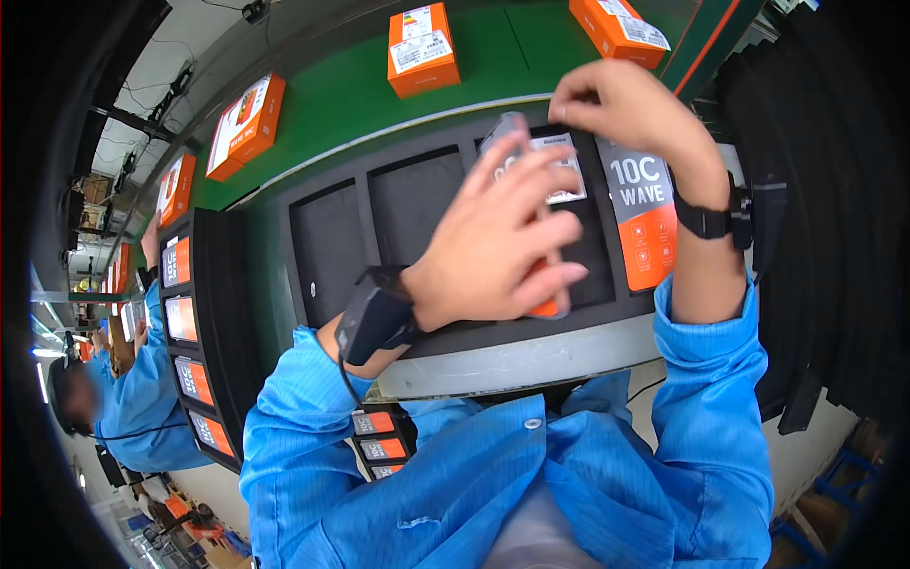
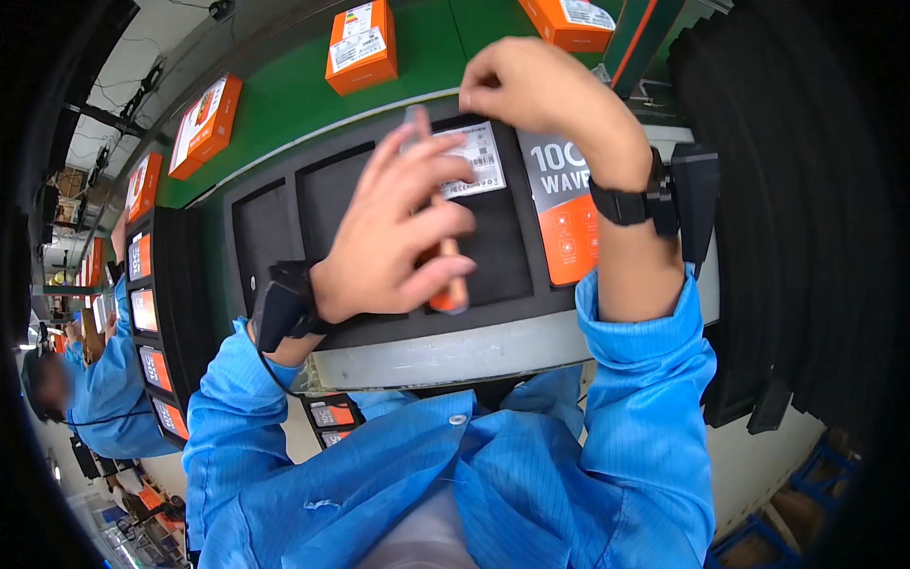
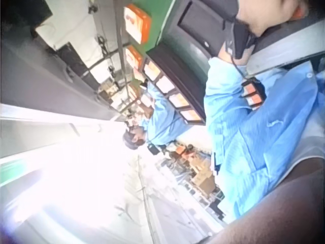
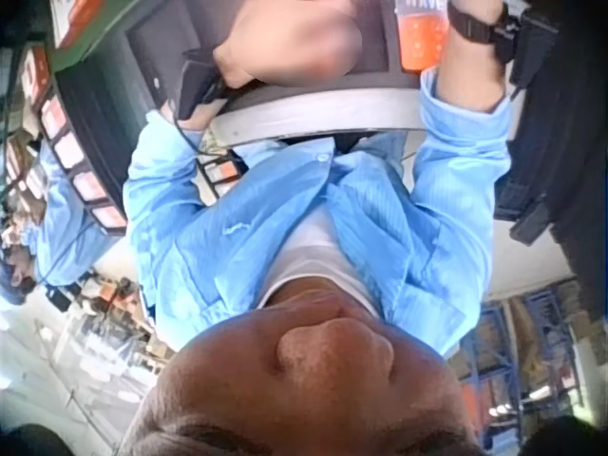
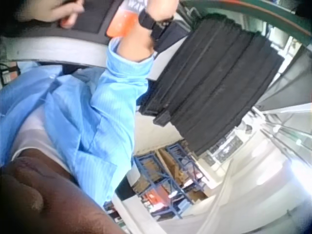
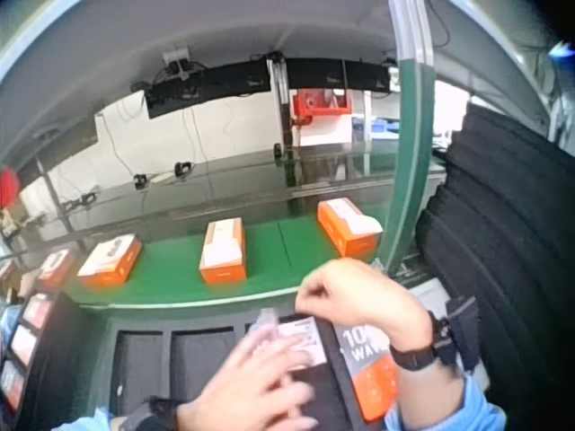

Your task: The worker is packing smartphones into boxes and applying labels on a production line.

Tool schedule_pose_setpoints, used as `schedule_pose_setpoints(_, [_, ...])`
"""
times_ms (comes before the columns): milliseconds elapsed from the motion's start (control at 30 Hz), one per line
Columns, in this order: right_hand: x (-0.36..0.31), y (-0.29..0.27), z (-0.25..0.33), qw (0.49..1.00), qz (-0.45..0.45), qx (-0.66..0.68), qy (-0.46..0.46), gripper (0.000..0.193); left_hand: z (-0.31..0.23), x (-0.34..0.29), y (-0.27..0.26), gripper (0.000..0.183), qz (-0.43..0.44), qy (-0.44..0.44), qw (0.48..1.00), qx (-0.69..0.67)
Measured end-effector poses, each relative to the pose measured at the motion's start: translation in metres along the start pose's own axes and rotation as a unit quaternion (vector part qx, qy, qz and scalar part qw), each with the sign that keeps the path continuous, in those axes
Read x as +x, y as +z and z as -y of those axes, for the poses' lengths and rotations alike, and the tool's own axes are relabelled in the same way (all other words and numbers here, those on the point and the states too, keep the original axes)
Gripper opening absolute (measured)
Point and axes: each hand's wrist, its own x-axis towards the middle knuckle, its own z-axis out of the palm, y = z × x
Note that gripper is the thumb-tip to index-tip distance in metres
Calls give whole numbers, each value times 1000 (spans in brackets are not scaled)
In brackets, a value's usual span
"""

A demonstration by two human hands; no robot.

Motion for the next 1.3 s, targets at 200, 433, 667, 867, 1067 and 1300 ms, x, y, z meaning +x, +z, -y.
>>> schedule_pose_setpoints(200, [-36,37,41,975,-4,-220,-22,43,47,-17,-10,27,-135,-126,982,47])
schedule_pose_setpoints(433, [-37,33,51,965,29,-260,-9,53,67,-20,-5,48,-129,-217,886,-389])
schedule_pose_setpoints(667, [-35,40,53,976,53,-209,15,57,73,-24,-17,53,-64,-237,905,-348])
schedule_pose_setpoints(867, [-27,32,34,989,-55,-128,48,31,48,-7,-39,54,-72,-246,900,-352])
schedule_pose_setpoints(1067, [-15,10,-3,918,-302,238,99,27,48,3,-34,57,-55,-331,887,-318])
schedule_pose_setpoints(1300, [-11,14,1,876,-328,344,83,29,36,-19,-21,56,-156,-382,577,-705])
